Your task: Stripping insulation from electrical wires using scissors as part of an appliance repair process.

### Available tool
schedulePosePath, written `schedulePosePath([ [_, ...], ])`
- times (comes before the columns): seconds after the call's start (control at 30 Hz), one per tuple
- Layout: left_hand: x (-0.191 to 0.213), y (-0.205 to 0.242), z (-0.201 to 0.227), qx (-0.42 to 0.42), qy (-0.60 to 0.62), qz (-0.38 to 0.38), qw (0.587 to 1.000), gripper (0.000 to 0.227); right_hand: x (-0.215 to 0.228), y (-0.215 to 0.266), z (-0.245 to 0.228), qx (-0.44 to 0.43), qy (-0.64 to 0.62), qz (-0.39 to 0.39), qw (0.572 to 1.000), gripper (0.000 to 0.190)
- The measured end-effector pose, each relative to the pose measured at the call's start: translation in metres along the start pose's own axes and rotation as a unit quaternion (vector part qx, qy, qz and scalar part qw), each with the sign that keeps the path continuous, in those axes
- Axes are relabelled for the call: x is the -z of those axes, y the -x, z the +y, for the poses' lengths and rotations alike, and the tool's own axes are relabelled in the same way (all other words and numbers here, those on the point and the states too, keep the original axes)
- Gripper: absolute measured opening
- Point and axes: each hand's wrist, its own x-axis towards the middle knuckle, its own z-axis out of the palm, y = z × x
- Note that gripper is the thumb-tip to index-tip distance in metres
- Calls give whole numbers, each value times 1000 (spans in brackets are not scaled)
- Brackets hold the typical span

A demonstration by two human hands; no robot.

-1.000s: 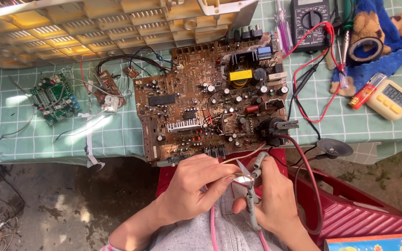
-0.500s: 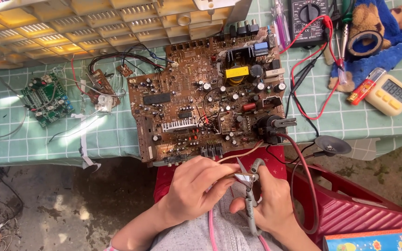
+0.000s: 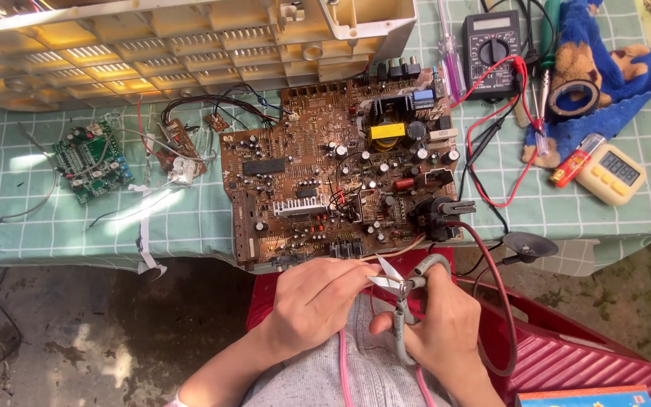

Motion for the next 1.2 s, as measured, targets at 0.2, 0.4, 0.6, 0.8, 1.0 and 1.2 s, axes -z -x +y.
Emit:
schedulePosePath([
  [0.2,-1,4,-5,37,51,-25,998,12,-1,-3,5,4,7,-26,1000,100],
  [0.4,0,0,-6,33,74,-30,996,10,2,-6,-1,34,32,63,997,88],
  [0.6,-1,3,-8,30,65,-27,997,10,-4,-4,3,50,42,87,994,79],
  [0.8,-1,3,-5,10,32,-14,999,11,-4,-1,8,23,-9,63,998,84],
  [1.0,1,-3,-1,-41,4,10,999,15,-7,4,9,-28,1,-23,999,92],
  [1.2,-9,6,-8,10,5,-8,1000,15,6,-8,-2,26,-55,-89,994,96],
])
